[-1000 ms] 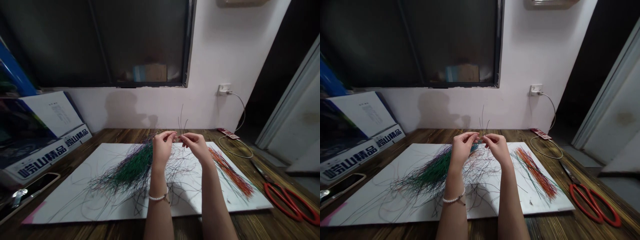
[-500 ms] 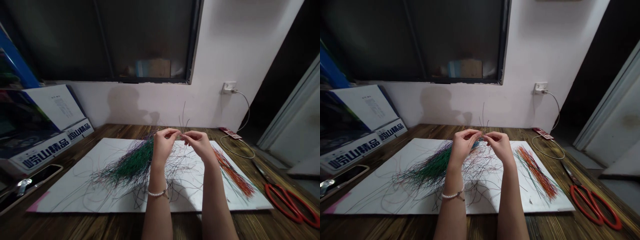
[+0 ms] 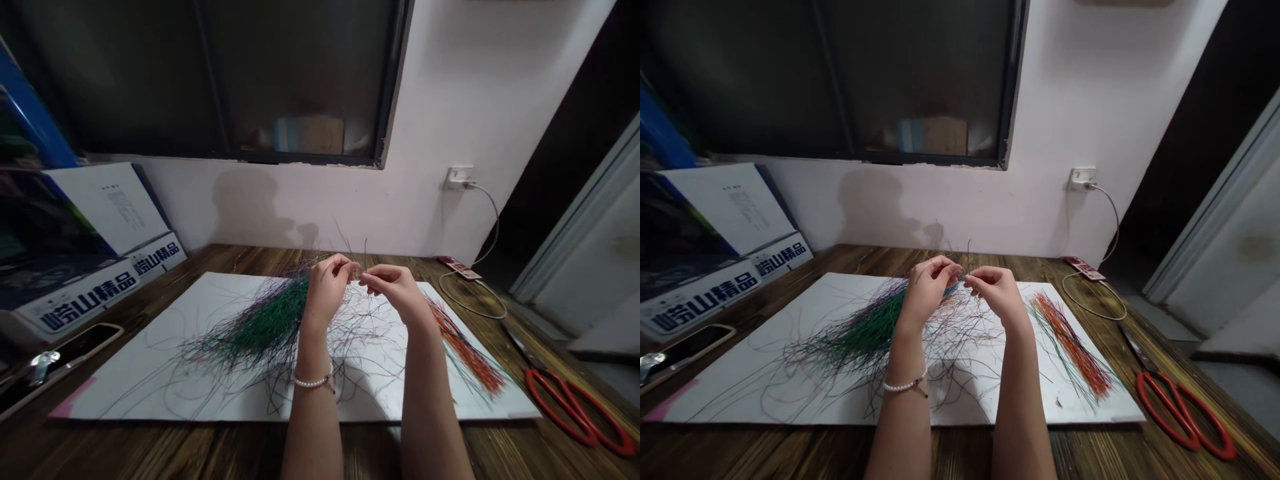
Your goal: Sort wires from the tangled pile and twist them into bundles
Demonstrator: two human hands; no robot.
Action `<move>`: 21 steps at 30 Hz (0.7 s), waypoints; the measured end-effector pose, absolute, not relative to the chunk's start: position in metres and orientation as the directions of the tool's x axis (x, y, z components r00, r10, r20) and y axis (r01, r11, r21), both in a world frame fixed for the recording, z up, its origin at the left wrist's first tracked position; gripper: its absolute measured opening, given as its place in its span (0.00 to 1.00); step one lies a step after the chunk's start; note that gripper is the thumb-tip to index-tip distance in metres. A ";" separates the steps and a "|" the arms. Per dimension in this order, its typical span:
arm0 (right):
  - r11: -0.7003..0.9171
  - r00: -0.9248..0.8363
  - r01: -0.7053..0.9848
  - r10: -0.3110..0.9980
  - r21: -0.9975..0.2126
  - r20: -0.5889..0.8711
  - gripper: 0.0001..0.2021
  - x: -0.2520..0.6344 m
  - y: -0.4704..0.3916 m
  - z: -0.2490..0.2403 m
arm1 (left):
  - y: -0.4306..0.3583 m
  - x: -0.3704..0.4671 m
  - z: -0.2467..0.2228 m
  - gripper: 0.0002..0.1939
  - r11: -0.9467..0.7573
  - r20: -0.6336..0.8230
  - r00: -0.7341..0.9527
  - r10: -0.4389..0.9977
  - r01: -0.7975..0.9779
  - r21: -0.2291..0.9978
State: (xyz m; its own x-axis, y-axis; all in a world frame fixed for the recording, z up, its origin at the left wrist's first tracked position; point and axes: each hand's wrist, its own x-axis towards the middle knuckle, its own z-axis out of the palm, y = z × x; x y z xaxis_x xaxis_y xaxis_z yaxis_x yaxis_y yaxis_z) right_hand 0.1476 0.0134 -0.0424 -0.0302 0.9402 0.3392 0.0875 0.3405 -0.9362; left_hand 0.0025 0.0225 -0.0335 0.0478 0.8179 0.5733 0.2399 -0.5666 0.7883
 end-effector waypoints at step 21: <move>0.248 -0.199 -0.028 0.948 -0.968 0.248 0.12 0.150 0.015 -0.045 | 0.024 0.004 -0.038 0.10 -0.608 0.599 0.124 0.791 0.263 0.749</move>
State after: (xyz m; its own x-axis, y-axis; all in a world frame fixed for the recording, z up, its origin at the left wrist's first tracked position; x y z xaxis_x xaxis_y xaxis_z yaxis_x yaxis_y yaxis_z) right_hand 0.1499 0.0152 -0.0449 -0.1988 0.9481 0.2481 -0.0277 0.2476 -0.9685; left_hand 0.0044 0.0244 -0.0381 0.1242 0.7912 0.5988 0.2626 -0.6082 0.7491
